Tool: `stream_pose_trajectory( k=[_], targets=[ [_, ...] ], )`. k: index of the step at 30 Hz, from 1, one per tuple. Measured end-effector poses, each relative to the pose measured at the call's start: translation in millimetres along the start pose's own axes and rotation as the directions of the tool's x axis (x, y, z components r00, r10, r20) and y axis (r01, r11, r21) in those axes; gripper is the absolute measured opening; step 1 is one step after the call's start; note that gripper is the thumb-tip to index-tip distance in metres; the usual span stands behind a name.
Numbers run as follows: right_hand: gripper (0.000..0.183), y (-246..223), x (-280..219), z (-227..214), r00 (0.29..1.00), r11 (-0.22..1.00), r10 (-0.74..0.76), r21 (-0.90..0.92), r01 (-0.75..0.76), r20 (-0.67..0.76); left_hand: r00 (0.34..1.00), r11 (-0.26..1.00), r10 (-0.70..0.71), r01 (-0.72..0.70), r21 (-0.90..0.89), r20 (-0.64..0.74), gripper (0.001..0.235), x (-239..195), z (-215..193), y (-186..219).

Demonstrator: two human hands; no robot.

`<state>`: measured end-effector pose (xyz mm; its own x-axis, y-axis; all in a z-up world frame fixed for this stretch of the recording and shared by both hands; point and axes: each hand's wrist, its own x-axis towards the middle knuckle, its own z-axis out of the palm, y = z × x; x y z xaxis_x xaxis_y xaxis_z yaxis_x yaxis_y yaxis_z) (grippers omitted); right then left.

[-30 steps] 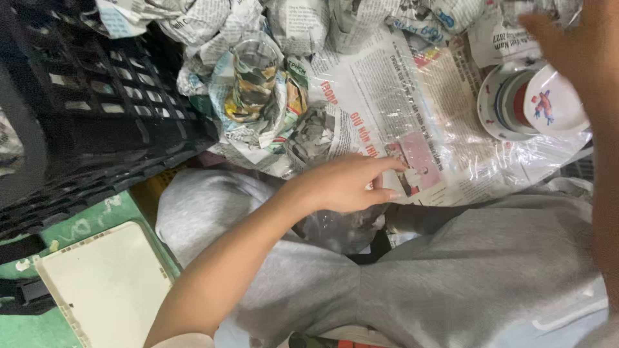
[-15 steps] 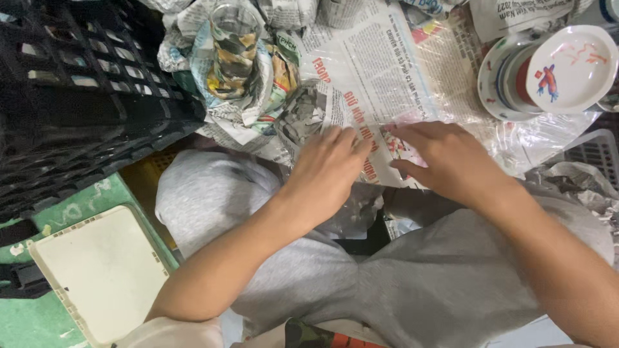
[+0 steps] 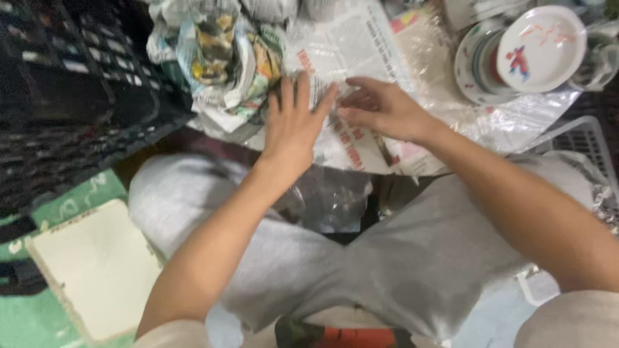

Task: The person sits on the floor and unwraps several small ceramic dishes and bowls from newspaper and plastic wrap. They remove the wrapping from each item and place the unwrapped dishes into a growing stack on the right side of the frame.

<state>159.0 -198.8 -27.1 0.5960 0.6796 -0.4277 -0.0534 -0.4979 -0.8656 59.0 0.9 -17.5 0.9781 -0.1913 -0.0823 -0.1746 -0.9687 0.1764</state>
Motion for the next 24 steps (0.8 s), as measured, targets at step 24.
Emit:
stream_pose_trajectory(
  k=[24],
  targets=[
    [0.051,-29.3,14.4,3.4,0.981,0.689,0.17,0.7,-0.188,0.097,0.995,0.897,0.038,-0.076,-0.435,-0.095,0.135,0.6,-37.2,-22.1]
  ],
)
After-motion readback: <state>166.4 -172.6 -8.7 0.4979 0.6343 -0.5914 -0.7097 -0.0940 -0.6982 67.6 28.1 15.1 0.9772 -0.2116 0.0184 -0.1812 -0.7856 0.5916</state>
